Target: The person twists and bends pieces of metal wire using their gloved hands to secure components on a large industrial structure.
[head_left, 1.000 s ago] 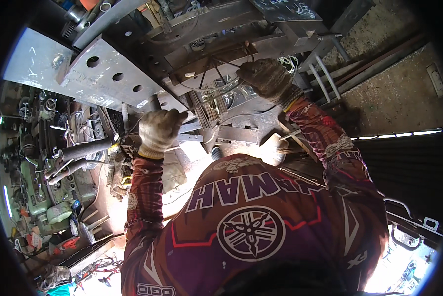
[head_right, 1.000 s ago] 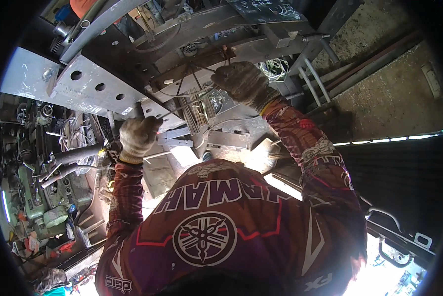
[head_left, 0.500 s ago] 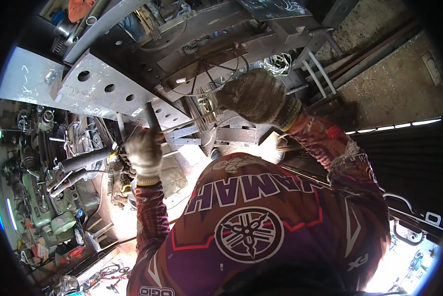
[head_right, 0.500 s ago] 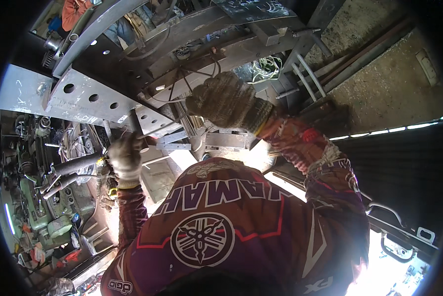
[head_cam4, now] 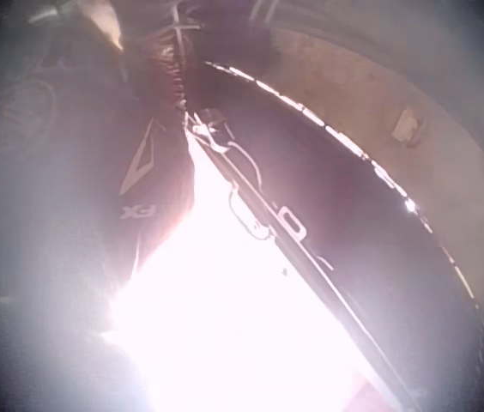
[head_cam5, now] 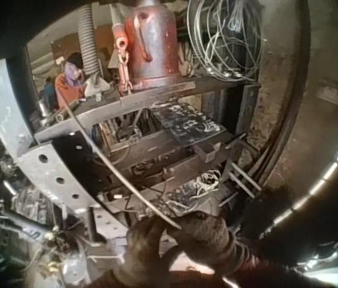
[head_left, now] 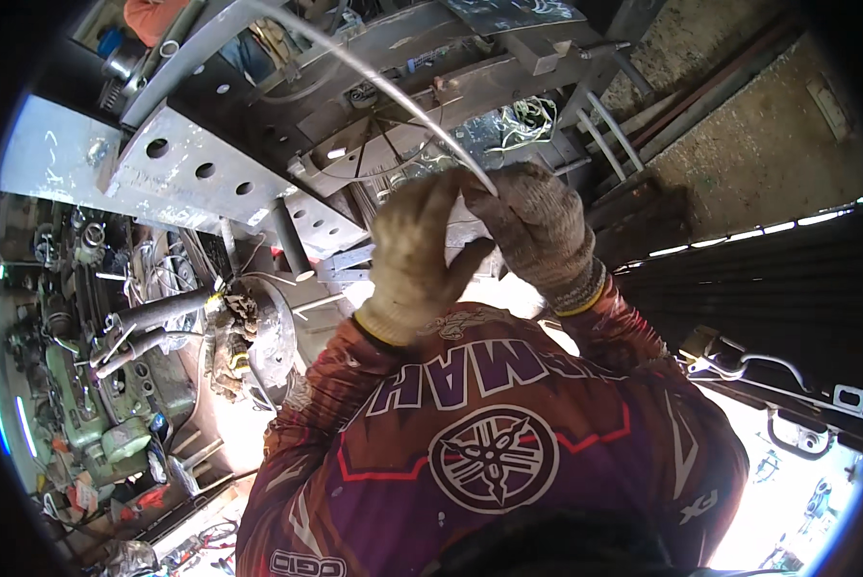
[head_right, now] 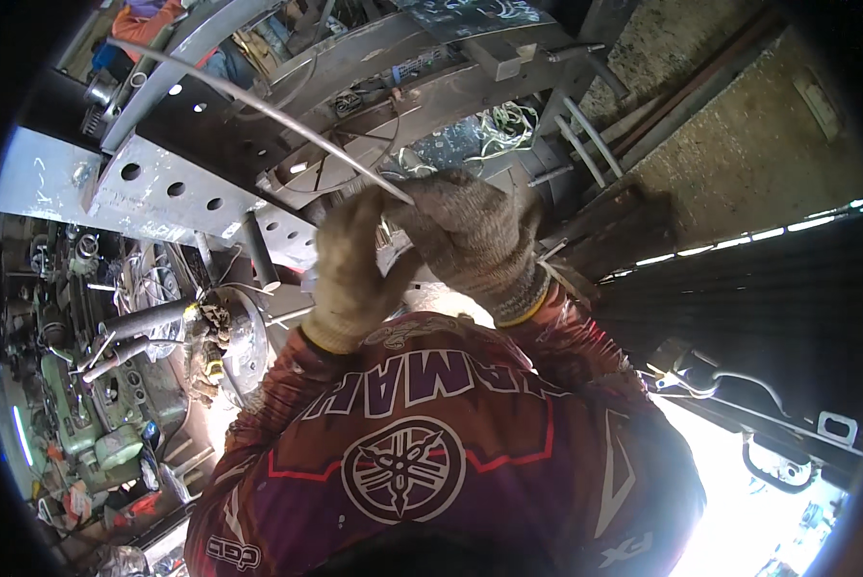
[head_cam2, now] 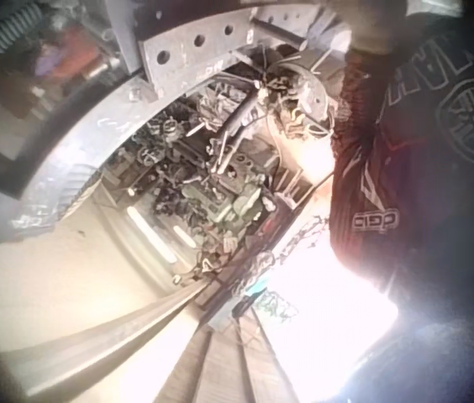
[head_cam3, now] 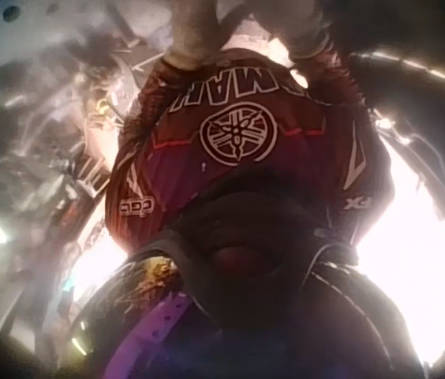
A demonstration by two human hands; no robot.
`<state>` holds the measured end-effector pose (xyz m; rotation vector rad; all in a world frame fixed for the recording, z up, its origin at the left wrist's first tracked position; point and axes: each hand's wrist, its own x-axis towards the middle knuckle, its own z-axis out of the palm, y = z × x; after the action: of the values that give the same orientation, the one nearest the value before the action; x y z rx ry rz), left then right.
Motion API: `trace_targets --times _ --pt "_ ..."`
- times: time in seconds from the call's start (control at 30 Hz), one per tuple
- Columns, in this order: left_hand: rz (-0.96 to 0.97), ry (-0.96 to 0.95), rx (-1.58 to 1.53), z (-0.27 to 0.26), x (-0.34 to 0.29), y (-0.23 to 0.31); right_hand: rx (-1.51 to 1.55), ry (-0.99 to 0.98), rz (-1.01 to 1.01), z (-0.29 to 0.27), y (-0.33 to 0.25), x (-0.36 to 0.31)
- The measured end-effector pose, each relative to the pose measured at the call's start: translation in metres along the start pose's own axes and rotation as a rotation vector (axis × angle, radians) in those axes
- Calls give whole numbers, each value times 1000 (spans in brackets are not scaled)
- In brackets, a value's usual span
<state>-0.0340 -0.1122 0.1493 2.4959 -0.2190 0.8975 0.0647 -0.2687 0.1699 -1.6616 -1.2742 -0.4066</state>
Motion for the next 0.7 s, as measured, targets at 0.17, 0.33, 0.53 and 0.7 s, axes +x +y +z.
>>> trace_targets --times 0.17,0.33,0.53,0.7 --pt "17 -148 -99 22 0 14 478 58 548 -11 -23 -25" --pt "-103 -460 36 43 -39 -13 968 118 914 22 22 -55" --pt "-239 -561 206 40 -70 -29 825 -165 1183 77 63 -81" --pt "-228 -583 248 42 -63 -19 986 100 951 90 74 -109"
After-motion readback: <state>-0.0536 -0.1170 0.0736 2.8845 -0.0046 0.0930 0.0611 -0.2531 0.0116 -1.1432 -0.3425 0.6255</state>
